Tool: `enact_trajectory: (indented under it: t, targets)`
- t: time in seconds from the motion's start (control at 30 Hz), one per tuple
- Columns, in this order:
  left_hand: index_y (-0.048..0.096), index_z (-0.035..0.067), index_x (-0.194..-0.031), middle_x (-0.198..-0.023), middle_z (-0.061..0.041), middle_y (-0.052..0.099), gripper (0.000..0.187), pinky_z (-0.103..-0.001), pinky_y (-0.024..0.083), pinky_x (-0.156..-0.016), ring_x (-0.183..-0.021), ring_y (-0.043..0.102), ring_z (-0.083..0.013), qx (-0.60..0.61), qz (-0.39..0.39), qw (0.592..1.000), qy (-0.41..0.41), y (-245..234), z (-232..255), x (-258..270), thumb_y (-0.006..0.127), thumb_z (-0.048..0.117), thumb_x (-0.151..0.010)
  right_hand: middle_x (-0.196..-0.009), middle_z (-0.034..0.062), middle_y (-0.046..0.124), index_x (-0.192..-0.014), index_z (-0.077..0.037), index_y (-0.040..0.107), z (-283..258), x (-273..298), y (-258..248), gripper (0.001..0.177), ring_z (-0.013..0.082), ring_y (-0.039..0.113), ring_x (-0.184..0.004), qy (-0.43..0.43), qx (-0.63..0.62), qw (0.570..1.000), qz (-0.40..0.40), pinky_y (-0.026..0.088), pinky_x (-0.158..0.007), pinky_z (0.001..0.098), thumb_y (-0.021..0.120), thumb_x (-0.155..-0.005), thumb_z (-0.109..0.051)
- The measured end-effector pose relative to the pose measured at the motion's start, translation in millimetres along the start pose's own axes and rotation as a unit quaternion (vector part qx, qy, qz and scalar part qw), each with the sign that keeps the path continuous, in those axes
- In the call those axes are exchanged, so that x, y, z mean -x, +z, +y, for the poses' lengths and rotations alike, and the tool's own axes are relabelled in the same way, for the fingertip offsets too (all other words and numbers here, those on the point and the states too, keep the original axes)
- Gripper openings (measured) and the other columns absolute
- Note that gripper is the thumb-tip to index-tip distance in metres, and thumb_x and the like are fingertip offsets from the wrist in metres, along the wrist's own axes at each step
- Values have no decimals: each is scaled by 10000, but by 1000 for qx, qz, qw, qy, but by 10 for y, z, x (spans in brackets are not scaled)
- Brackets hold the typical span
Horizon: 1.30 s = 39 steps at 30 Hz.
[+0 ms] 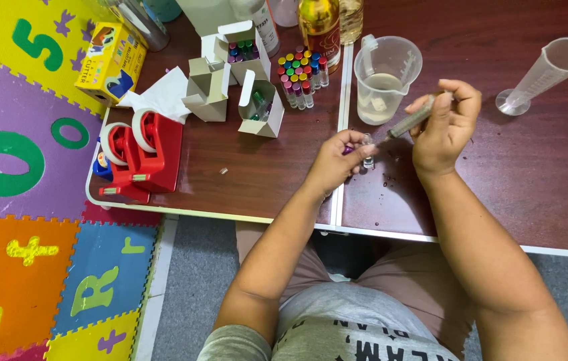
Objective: Filling small vials with liquid using a syringe from a beaker in a workspace.
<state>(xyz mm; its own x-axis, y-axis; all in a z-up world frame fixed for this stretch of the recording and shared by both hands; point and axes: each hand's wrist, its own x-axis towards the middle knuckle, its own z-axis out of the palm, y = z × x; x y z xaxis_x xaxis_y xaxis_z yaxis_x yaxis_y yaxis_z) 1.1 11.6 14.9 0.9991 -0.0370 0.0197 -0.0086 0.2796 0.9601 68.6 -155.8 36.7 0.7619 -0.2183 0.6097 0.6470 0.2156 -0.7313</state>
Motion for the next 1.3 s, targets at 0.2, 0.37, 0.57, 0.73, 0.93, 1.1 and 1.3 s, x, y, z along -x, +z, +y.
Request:
enact_trajectory:
  t: [0.2,0.37,0.57,0.73,0.93,1.1,1.3]
  targets:
    - [649,-9,-1065,-805,-96,699,209,-125,381,-364,-476,549,-28,49,16,999,-11,12,90,36,746,128,-940,-775,181,629,-1258,-122,432,-24,-89,-43,234,131,480,-457,101,-68,989,79,349,-389,202,393,-1164,-332]
    - [677,23,-1074,-810,-74,691,227,-133,401,-374,-477,572,-41,20,5,1000,2,-71,-115,-55,790,88,-888,-784,231,652,-1246,-130,471,91,-115,-117,226,160,496,-439,133,-88,981,114,360,-363,210,456,-1137,-328]
    - [705,27,-1070,-862,-75,670,252,-152,469,-457,-559,596,-59,-23,-7,1000,12,-70,-132,-29,817,48,-845,-775,235,658,-1215,-118,491,112,-135,-143,200,154,499,-432,153,-100,974,132,368,-351,210,473,-1116,-290]
    - [714,28,-1075,-872,-58,644,246,-162,503,-532,-647,593,-63,-70,0,997,15,20,-22,39,803,39,-846,-805,239,670,-1197,-104,511,102,-198,-156,194,162,515,-439,136,-114,972,153,402,-361,223,499,-1094,-267]
    - [735,69,-1089,-914,-97,666,250,-304,567,-706,-810,650,-180,-213,26,974,76,44,91,92,812,85,-852,-965,252,693,-1241,-80,505,94,-443,-223,222,202,628,-587,9,-110,977,181,533,-476,262,558,-1099,-242]
    - [729,85,-1082,-945,-123,668,231,-399,548,-884,-977,682,-326,-309,9,940,146,13,53,68,793,114,-862,-1104,276,675,-1213,26,512,-289,-552,31,142,186,652,-744,-94,-7,992,79,592,-658,312,604,-1117,-24]
    - [721,70,-1076,-945,-150,667,203,-432,538,-893,-987,675,-363,-318,-6,936,150,18,27,18,770,133,-889,-1116,211,655,-1168,84,662,-626,-806,183,150,307,629,-1009,-183,135,973,-44,492,-901,382,716,-1029,99]
